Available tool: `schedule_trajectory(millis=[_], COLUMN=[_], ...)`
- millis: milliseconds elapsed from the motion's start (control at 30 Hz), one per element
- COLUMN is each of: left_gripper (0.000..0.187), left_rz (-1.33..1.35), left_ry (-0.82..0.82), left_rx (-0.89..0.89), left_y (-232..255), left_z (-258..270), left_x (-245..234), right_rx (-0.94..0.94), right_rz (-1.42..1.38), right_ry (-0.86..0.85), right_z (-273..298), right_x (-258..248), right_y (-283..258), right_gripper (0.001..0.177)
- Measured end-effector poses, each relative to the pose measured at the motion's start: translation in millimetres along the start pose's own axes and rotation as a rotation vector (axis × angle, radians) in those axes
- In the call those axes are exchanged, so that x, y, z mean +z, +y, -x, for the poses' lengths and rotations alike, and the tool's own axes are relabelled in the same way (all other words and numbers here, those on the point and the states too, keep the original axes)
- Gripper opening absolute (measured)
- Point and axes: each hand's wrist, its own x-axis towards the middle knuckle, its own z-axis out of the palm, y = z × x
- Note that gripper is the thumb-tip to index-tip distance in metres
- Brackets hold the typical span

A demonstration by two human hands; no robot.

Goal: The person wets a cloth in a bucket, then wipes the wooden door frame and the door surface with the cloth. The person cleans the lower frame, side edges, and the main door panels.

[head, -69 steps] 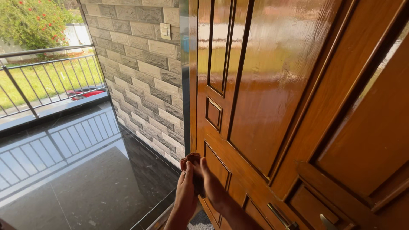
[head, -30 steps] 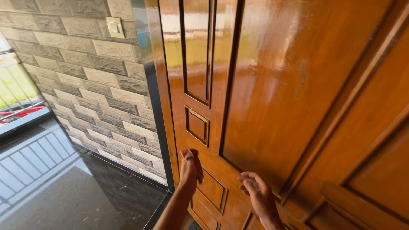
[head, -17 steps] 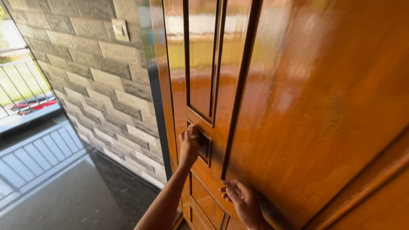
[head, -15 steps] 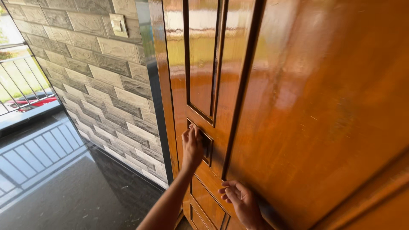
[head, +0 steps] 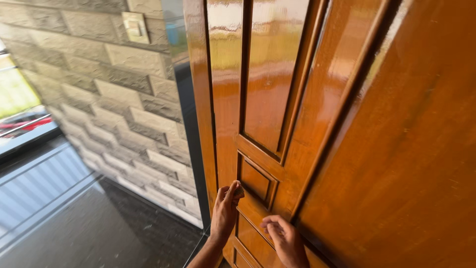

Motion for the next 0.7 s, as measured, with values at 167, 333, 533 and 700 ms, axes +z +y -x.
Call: schedule_trajectory(millis=[167,333,533,700], left_gripper=[0.043,0.050,0.045,0.051], left_rz=[0.070,-0.070,-0.173,-0.093], left_ry=[-0.085,-0.187,-0.293,-0.308], left_rx=[-0.117,-0.003,0.139,0.147], left_y=[-12.8,-21.3,-28.1,-19.0], left_z=[-13.2,-8.3,-13.5,1.6], left_x=[26.1,33.4,34.1,39.6], right_rx=[0.112,0.071,0.198,0.324], right_rz=[-0.118,-0.226,-0.143,-0.032], right_ry=[0.076,0.187,0.111,0.112], right_z=[-5.3,-9.7,4.5,28.7], right_x=[4.2,14.4,25.0,28.4], right_y=[39.0,113.5,125.9,115.7], right_gripper=[0.022,0.021,0.024,0.026])
